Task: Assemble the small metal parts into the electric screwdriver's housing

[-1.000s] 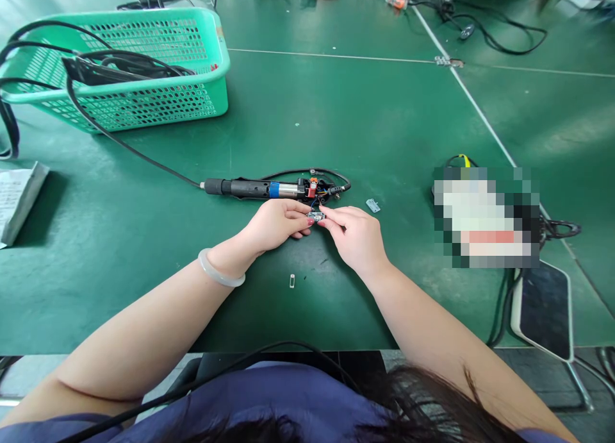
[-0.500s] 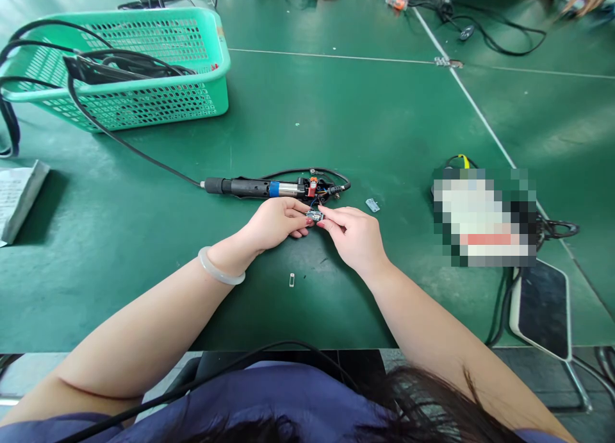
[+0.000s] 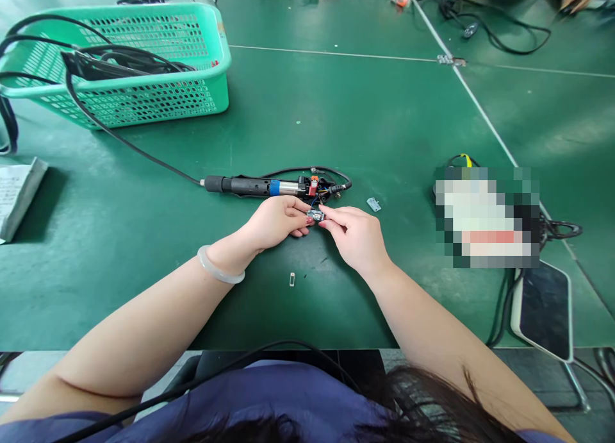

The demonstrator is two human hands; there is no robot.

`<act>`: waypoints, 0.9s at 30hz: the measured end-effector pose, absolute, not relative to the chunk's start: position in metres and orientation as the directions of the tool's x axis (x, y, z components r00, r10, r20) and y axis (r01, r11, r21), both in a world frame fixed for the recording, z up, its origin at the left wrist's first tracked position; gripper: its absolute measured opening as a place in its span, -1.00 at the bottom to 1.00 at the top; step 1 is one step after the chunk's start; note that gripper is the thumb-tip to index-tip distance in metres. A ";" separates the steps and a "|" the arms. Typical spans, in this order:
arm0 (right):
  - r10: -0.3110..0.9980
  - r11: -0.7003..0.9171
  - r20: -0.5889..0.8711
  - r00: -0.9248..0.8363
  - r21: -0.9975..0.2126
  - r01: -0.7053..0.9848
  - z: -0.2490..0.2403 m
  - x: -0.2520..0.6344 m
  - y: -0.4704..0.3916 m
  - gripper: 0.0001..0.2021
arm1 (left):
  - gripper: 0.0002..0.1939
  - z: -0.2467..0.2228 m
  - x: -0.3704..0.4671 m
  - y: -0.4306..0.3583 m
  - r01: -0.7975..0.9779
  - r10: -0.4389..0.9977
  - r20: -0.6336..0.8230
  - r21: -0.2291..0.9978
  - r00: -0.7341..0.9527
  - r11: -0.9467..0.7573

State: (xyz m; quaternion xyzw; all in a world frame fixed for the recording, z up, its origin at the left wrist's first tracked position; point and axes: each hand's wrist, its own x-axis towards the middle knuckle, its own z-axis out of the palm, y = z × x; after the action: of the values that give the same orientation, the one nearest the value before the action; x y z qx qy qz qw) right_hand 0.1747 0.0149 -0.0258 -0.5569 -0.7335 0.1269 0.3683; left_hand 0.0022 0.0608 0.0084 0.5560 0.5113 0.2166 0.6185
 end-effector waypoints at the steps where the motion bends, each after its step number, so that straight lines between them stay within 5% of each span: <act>1: 0.911 0.347 0.397 -0.110 -0.594 0.726 -0.026 0.175 0.015 -0.74 | -0.85 0.008 0.002 0.061 0.299 0.836 -0.392 0.909 0.384 0.290; 7: 0.897 0.298 0.442 -0.031 -0.549 0.781 -0.011 0.176 0.008 -0.66 | -0.83 0.009 0.002 0.061 0.266 0.835 -0.401 0.910 0.376 0.318; 10: 0.814 0.459 0.568 -0.122 -0.500 0.735 0.002 0.173 -0.004 -0.70 | -0.81 0.010 0.002 0.061 0.235 0.831 -0.412 0.909 0.373 0.345; 12: 0.750 0.655 0.509 -0.422 -0.486 0.578 0.005 0.169 -0.012 -0.79 | -0.84 0.009 0.002 0.061 0.232 0.830 -0.415 0.907 0.371 0.350; 15: 0.652 0.741 0.353 -0.671 -0.483 0.466 -0.001 0.160 -0.019 -0.88 | -0.86 0.008 0.002 0.061 0.247 0.833 -0.414 0.907 0.366 0.342; 27: 0.721 0.666 0.209 -0.661 -0.473 0.577 -0.012 0.150 -0.021 -0.90 | -0.87 0.007 0.000 0.061 0.273 0.831 -0.412 0.905 0.374 0.326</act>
State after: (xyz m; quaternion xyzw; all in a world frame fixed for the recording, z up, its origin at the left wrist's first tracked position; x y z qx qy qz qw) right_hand 0.1501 -0.0213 -0.0125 -0.3635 -0.8921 0.1865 0.1929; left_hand 0.0002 0.0611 0.0071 0.5367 0.5141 0.2208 0.6316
